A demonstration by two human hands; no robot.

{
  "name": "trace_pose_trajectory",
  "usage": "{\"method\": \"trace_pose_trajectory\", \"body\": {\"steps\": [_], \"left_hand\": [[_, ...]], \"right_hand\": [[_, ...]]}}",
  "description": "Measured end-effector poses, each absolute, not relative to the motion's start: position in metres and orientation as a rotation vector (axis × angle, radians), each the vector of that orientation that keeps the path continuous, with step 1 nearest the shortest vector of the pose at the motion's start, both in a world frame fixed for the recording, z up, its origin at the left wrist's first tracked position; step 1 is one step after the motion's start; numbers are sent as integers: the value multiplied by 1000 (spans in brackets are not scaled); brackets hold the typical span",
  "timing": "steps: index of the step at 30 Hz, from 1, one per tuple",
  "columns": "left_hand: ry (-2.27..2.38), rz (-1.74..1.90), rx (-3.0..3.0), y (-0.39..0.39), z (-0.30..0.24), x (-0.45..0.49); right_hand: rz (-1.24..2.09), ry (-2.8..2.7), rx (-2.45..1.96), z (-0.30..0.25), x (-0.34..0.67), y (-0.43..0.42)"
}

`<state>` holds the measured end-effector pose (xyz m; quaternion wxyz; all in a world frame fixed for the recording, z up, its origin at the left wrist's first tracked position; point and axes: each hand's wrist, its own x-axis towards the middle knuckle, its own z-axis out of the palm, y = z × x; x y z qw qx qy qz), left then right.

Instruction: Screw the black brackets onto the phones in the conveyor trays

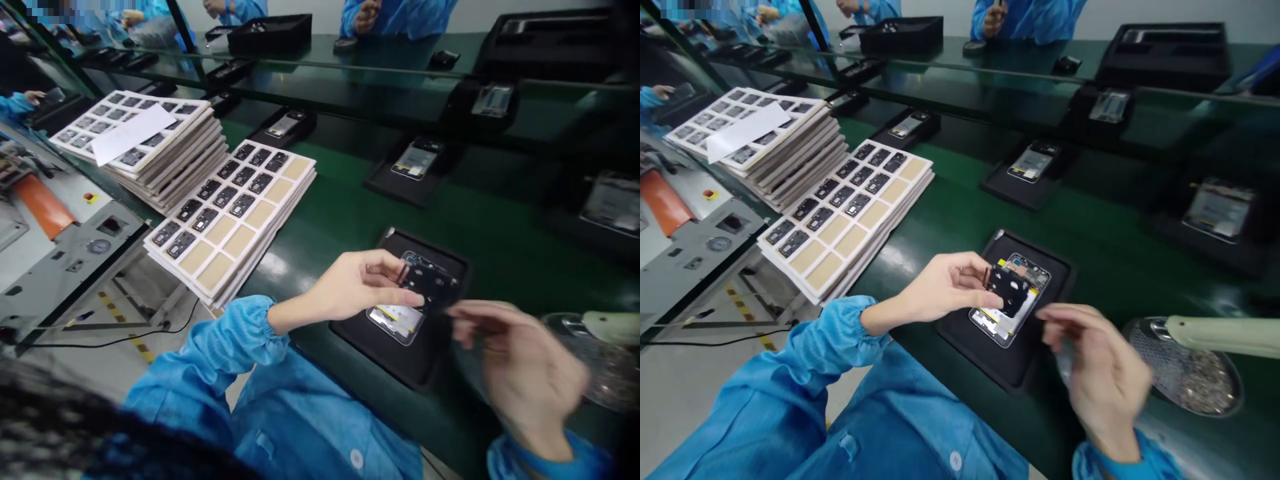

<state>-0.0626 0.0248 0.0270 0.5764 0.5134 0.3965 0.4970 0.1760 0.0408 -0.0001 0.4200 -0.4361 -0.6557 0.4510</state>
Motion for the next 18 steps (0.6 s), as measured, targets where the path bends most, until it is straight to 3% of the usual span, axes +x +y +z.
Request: {"method": "trace_pose_trajectory", "body": {"steps": [5, 9, 18], "left_hand": [[876, 1058, 1566, 33, 22, -50], [906, 1005, 1738, 29, 24, -52], [1572, 801, 2056, 13, -19, -75]], "right_hand": [[1593, -1669, -1097, -8, 179, 50], [1752, -1630, -1183, -2, 185, 58], [1419, -1394, -1346, 11, 193, 64]]}}
